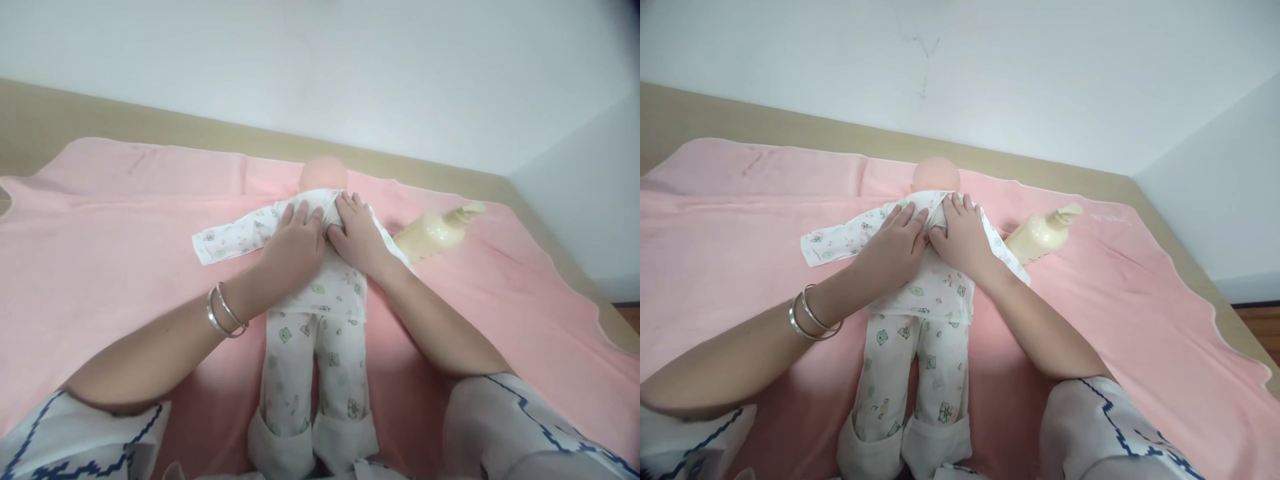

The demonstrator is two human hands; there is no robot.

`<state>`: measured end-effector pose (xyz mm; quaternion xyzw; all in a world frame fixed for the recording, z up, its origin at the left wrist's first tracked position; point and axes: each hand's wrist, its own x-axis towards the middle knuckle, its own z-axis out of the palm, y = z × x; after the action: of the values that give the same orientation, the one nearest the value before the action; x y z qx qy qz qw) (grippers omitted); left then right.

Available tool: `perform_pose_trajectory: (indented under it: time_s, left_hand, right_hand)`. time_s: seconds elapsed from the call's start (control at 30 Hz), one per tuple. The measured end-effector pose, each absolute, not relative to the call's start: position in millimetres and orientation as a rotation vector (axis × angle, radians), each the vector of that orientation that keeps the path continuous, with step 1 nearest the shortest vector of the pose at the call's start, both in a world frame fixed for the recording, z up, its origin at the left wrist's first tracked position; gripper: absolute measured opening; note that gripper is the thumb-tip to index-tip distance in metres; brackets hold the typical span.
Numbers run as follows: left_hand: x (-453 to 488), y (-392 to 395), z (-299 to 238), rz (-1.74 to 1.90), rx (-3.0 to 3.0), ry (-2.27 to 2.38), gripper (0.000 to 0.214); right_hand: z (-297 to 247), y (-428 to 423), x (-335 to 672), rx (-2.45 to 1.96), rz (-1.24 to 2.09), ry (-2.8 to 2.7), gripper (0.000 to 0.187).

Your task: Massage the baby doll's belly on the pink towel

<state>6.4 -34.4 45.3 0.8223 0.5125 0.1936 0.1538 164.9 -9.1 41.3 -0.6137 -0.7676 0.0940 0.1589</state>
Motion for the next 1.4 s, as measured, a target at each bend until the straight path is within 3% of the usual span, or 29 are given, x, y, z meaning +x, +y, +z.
perform_pose_trajectory:
  time_s: [0.2, 0.43, 0.67, 0.9, 1.03, 1.23, 1.4]
  left_hand:
    - [3, -14, 43, 0.550, 2.341, 1.437, 0.060]
    - [-5, 16, 26, 0.696, 2.409, 1.424, 0.050]
    - [2, -7, 37, 0.562, 2.369, 1.521, 0.061]
    - [12, -36, 45, 0.529, 2.300, 1.530, 0.058]
    - [10, -27, 47, 0.498, 2.206, 1.508, 0.060]
    - [2, 4, 35, 0.710, 2.254, 1.493, 0.050]
    - [4, 5, 27, 0.822, 2.199, 1.554, 0.048]
  right_hand:
    - [41, -18, 161, -1.767, 0.186, -2.260, 0.069]
    - [43, -49, 146, -1.744, 0.131, -2.260, 0.066]
    - [45, -30, 156, -1.743, 0.323, -2.189, 0.065]
    - [37, 2, 172, -1.769, 0.301, -2.125, 0.059]
    - [36, -4, 170, -1.795, 0.247, -2.220, 0.068]
    - [40, -42, 150, -1.803, 0.059, -2.255, 0.074]
    - [45, -51, 144, -1.871, 0.086, -2.234, 0.075]
